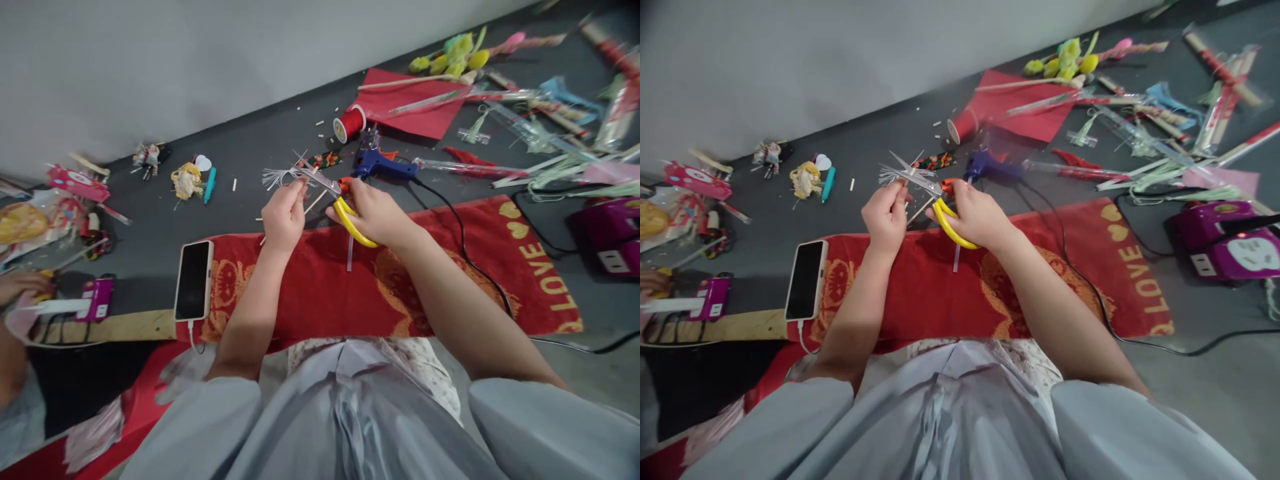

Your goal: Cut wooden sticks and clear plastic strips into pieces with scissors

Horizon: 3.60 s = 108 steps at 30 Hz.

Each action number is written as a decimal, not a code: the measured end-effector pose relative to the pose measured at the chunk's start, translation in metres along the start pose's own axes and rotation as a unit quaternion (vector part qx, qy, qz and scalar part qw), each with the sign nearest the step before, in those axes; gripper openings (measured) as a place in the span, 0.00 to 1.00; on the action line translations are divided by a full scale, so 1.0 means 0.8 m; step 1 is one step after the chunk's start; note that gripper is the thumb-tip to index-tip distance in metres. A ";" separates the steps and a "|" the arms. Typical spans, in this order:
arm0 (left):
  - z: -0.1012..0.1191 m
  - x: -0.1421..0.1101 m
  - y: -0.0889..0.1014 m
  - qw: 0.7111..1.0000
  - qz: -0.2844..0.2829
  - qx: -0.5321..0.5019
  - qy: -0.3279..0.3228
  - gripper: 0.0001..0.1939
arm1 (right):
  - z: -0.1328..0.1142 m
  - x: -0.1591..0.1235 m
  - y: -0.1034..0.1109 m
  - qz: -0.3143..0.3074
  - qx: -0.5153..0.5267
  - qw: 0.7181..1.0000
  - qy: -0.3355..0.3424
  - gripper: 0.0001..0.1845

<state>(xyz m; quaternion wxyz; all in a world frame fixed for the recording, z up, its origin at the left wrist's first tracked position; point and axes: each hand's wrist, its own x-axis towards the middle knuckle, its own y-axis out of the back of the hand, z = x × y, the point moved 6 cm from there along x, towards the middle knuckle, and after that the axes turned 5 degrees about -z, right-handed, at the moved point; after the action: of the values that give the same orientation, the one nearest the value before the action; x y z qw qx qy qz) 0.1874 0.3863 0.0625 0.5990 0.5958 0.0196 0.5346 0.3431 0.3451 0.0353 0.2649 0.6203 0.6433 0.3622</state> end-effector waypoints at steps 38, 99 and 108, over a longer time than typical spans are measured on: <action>-0.005 0.003 0.008 0.997 -0.035 -0.022 0.067 0.16 | -0.017 0.003 -0.004 -0.106 -0.095 0.986 -0.081 0.28; 0.127 0.066 -0.136 0.919 -0.378 0.098 0.064 0.12 | 0.110 0.006 0.102 0.326 0.447 0.822 -0.132 0.30; 0.114 0.059 -0.115 0.928 -0.346 0.076 0.113 0.11 | 0.137 -0.007 0.119 0.398 0.434 0.796 -0.137 0.34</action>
<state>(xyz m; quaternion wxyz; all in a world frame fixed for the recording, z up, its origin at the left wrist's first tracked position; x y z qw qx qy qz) 0.3247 0.3801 0.0501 0.6935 0.5313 0.3325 0.3553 0.4880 0.3519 0.0444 -0.1145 0.9147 0.3863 0.0298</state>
